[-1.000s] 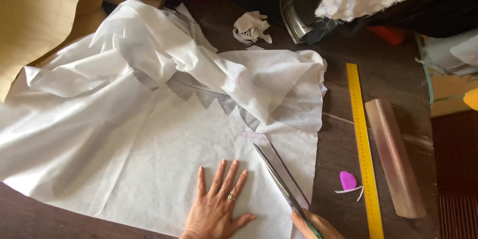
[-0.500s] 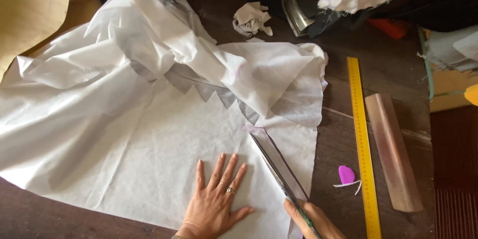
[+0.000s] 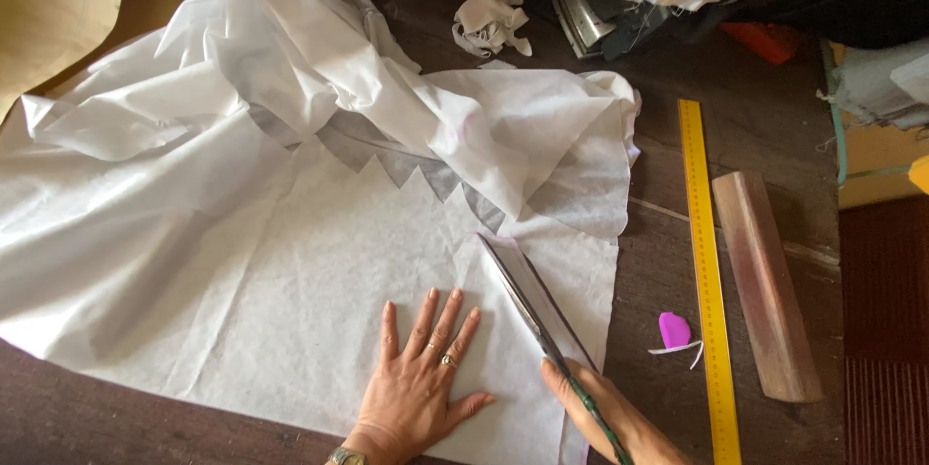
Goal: Cutting a pattern from white fabric with scissors and marking it with a ruler and chalk.
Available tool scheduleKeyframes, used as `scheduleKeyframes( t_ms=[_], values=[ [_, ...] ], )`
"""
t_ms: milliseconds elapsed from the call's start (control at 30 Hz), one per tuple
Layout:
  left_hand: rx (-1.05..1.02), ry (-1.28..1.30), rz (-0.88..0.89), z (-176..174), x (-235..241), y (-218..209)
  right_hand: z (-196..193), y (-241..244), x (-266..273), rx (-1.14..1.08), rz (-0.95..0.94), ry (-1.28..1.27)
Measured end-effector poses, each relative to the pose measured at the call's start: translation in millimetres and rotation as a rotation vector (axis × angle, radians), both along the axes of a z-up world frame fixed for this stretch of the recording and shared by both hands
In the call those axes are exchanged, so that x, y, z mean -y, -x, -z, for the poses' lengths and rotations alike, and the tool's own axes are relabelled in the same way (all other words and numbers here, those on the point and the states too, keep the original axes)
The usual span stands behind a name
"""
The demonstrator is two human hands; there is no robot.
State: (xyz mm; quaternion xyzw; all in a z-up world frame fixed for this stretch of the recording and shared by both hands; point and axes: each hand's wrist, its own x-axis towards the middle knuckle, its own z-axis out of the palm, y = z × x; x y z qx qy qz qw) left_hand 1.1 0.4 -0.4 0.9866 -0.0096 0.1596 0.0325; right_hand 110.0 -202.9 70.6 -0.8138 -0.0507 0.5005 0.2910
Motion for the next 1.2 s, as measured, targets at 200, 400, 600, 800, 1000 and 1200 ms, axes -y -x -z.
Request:
scheduleKeyframes(
  t_ms=[200,400,600,800,1000,1200],
  values=[
    [-0.017,0.0,0.006,0,0,1,25,-1,10,0.073,-0.076,0.057],
    [-0.026,0.004,0.012,0,0,1,25,-1,10,0.106,-0.052,0.05],
    [-0.014,0.008,0.02,3,0,2,-13,1,15,0.072,-0.035,0.115],
    [0.0,-0.004,0.035,8,0,0,-46,35,72,0.198,0.035,0.151],
    [-0.106,0.308,0.097,-2,17,-29,5,71,166,0.169,0.249,0.243],
    [-0.202,0.513,0.295,15,107,-110,16,92,219,0.043,0.414,0.508]
  ],
)
